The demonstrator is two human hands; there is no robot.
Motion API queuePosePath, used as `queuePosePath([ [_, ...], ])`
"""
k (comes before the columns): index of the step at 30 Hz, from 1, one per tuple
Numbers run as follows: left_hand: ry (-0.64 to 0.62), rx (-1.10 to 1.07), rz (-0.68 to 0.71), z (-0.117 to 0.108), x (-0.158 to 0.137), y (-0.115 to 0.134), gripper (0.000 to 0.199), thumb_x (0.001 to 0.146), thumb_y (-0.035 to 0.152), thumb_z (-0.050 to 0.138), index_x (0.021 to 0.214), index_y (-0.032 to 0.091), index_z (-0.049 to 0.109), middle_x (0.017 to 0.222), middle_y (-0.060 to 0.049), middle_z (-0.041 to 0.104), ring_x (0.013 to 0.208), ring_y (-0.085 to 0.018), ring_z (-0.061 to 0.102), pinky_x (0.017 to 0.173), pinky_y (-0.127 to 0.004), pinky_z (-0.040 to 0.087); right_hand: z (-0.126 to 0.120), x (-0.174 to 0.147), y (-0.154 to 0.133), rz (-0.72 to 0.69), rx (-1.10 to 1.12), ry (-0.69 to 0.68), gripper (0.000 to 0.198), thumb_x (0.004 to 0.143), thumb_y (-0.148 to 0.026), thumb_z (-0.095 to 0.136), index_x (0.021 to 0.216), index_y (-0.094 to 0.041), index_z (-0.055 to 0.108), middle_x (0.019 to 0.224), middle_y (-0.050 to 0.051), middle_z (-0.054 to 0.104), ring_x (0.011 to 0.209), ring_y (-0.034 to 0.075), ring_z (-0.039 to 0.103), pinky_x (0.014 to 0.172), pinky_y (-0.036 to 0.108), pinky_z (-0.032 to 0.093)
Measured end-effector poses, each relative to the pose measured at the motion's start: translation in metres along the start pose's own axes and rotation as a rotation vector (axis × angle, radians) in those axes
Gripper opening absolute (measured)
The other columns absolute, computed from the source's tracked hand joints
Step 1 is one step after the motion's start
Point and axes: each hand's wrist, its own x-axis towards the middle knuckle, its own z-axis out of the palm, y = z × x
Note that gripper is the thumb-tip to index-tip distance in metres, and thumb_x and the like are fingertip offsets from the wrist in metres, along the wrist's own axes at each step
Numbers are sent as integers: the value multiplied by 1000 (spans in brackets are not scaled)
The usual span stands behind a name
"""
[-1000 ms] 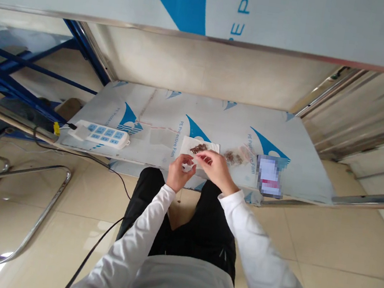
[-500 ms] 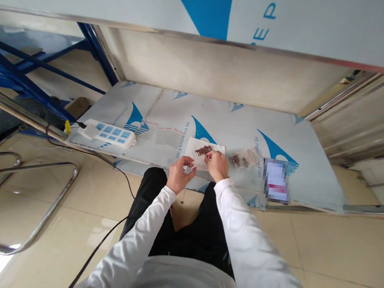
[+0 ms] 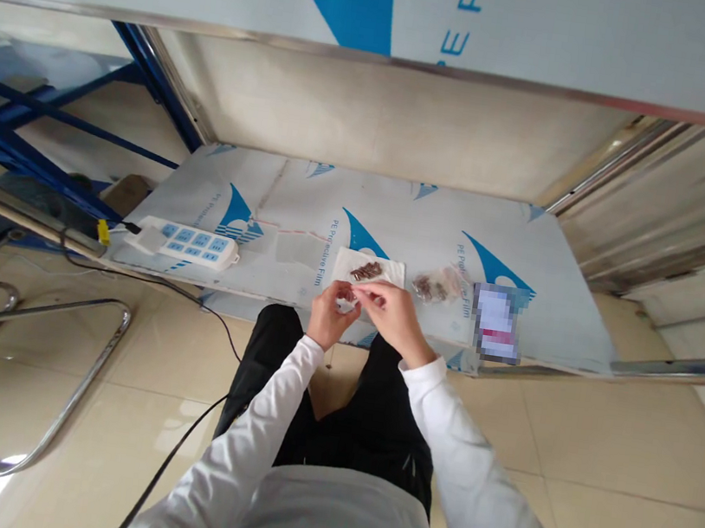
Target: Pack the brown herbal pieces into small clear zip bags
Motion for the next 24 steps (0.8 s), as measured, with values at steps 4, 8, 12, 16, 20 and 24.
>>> queuePosePath([
  [4,41,12,-36,-11,-3,-7,25,71,19,67,94,20,58,73,1,66,71,-14,65,69,-25,51,21,26,28,293,-154,35,17,85,-24,62,95,-19,73,95,7,74,85,18,68,81,30,50],
  [8,39,28,-47,-18,-4,-10,25,70,19,67,93,20,58,72,2,66,70,-13,65,67,-24,51,47,44,37,412,-249,4,18,78,-27,69,93,-17,74,99,13,73,94,27,67,78,36,50],
  [12,38,34,-49,-20,-2,-11,25,71,19,67,94,20,58,73,2,67,71,-13,66,67,-23,50,60,48,36,466,-311,19,21,84,-24,59,98,-18,74,108,15,70,98,28,66,78,36,50],
  [16,40,30,-60,-19,1,-13,24,71,20,67,94,20,58,73,2,67,72,-14,66,65,-23,50,59,51,35,489,-320,28,20,83,-23,58,95,-19,74,105,12,71,94,26,67,77,33,50],
  [20,42,37,-57,-18,3,-15,25,71,20,66,94,20,58,73,1,67,73,-14,66,63,-22,49,41,39,25,458,-296,61,19,84,-25,58,95,-19,72,98,9,72,89,21,67,78,30,49],
  [24,14,30,-20,-15,6,-14,26,69,19,67,94,21,58,75,1,68,72,-15,66,69,-25,51,14,9,-1,129,-175,103,16,87,-28,58,95,-19,70,92,5,72,77,16,65,73,26,48],
])
